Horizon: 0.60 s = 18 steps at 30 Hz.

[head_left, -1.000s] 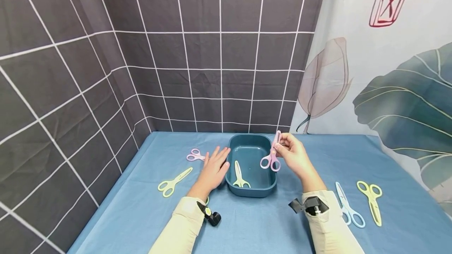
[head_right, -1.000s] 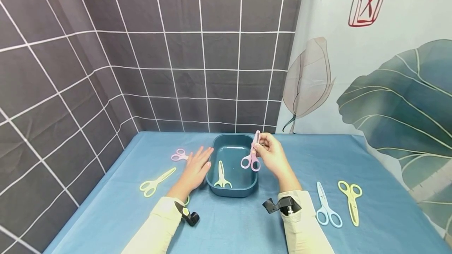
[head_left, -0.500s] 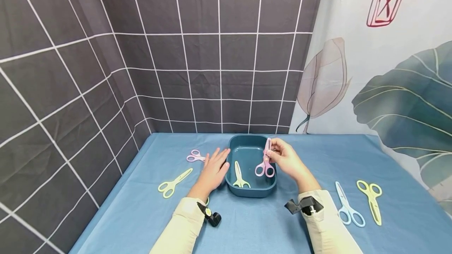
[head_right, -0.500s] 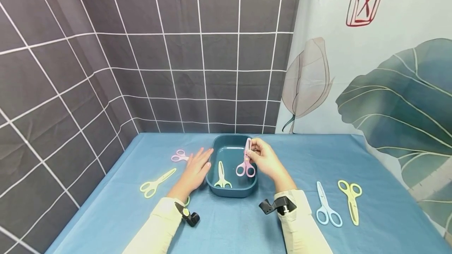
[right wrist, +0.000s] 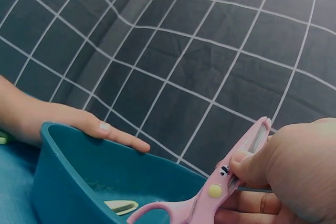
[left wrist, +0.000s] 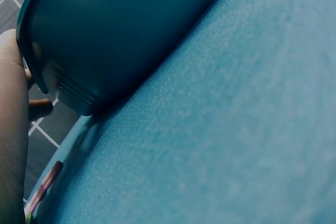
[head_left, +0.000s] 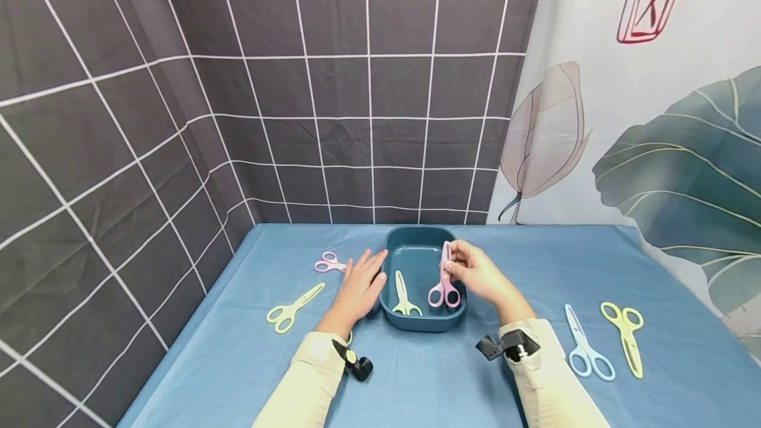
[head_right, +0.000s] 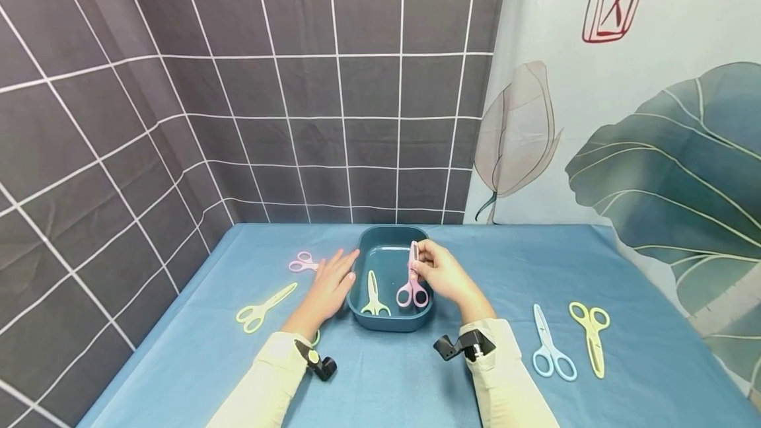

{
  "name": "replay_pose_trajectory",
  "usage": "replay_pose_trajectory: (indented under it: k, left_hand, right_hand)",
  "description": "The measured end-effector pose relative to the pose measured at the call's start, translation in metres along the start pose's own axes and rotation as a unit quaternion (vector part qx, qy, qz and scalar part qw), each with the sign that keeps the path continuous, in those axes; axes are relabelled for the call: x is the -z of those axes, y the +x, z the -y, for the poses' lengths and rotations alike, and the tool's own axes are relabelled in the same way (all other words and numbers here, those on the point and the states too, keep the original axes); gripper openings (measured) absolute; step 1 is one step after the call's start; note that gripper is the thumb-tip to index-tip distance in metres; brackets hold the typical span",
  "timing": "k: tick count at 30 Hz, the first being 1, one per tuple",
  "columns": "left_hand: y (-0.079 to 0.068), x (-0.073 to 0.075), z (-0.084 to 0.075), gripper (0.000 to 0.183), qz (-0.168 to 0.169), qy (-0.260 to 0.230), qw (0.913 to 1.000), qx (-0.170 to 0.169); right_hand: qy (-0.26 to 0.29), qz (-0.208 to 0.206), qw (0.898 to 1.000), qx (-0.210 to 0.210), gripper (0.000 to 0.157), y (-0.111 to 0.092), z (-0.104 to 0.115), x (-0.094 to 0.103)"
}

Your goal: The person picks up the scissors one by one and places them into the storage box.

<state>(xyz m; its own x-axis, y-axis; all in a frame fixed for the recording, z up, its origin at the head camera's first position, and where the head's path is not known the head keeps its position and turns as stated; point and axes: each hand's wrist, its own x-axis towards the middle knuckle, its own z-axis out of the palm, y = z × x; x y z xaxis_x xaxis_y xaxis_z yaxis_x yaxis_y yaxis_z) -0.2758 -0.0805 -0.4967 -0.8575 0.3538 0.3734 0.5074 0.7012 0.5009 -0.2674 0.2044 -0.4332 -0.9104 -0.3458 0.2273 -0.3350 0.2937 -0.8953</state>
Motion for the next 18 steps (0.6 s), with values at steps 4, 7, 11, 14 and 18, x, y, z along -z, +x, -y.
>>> replay_pose_trajectory:
  k: [4, 7, 11, 14, 18]
  left_hand:
    - [0.000, 0.000, 0.000, 0.052, 0.003, 0.000, 1.0000, 0.004]
    - [0.001, 0.000, 0.000, 0.052, 0.003, 0.001, 1.0000, 0.009]
    - [0.001, 0.000, 0.000, 0.052, 0.003, -0.001, 0.9999, 0.013]
    - [0.001, 0.000, 0.000, 0.052, 0.006, -0.002, 0.9998, 0.016]
    - [0.000, -0.001, -0.001, 0.052, 0.010, -0.001, 0.9998, 0.020]
  right_hand:
    - [-0.007, 0.010, 1.000, 0.002, 0.013, 0.000, 0.001, 0.000]
    - [-0.012, 0.012, 1.000, 0.001, 0.012, -0.001, 0.003, 0.000]
    - [-0.023, 0.015, 1.000, -0.001, 0.013, -0.002, 0.004, 0.000]
    - [-0.038, 0.022, 0.999, -0.005, 0.011, -0.003, 0.006, 0.000]
    - [-0.058, 0.035, 0.998, -0.005, 0.008, -0.005, 0.010, 0.000]
